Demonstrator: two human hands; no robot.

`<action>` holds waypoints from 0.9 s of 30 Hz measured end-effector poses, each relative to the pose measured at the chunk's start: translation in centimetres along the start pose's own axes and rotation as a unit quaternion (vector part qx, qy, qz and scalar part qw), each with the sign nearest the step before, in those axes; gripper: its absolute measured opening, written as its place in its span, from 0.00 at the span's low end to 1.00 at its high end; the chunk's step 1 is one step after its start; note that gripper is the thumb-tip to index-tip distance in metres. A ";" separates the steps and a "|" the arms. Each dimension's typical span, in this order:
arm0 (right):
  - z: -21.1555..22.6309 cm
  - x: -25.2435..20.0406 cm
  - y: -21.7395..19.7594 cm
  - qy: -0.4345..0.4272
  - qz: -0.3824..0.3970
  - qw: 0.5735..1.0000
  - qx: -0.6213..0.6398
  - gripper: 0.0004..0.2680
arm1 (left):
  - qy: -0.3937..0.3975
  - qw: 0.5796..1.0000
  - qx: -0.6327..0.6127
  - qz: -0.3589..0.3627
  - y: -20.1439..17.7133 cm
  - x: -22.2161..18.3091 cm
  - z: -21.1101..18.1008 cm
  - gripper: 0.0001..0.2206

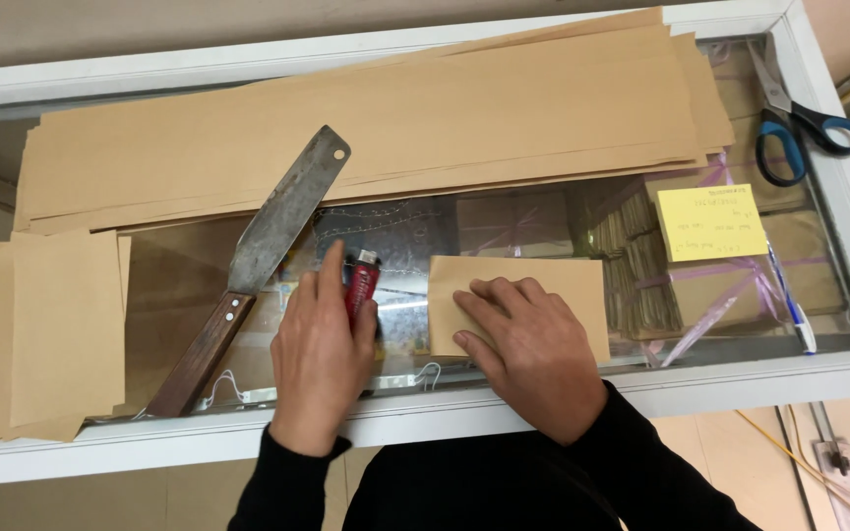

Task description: Folding and sealing brown paper strips on a glass counter using a knife and a lighter

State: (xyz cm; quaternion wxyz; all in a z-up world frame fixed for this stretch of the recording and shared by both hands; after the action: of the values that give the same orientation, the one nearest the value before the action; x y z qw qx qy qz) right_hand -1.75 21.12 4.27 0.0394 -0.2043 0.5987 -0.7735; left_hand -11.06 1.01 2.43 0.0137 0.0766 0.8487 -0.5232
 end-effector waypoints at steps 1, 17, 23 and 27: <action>0.0 0.0 0.0 0.001 0.000 1.000 0.000 0.15 | 0.001 1.000 0.000 0.000 -0.2 0.1 -0.1 0.34; 0.3 -0.1 -0.4 0.005 -0.018 1.000 -0.010 0.16 | 0.215 0.969 -0.121 0.019 -0.1 -1.3 -6.4 0.06; 0.3 -0.1 -0.6 -0.002 -0.021 1.000 -0.003 0.15 | 0.195 0.976 -0.098 -0.010 0.6 0.7 -7.0 0.08; 0.0 -0.3 -0.1 0.003 -0.007 1.000 -0.008 0.15 | 0.182 0.976 -0.121 -0.009 1.2 2.6 -7.0 0.08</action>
State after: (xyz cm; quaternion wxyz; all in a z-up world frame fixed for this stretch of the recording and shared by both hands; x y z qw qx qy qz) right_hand -1.51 21.23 4.28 0.0305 -0.2065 0.6032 -0.7698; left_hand -13.04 8.10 4.32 -0.1367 0.1613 0.8944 -0.3940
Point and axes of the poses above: each hand's wrist, its own x-axis towards the middle knuckle, its own y-axis out of the palm, z = x × y, the point moved 8 cm from there along x, towards the middle knuckle, and after that the axes turned 10 degrees about -y, right-handed, at the moved point
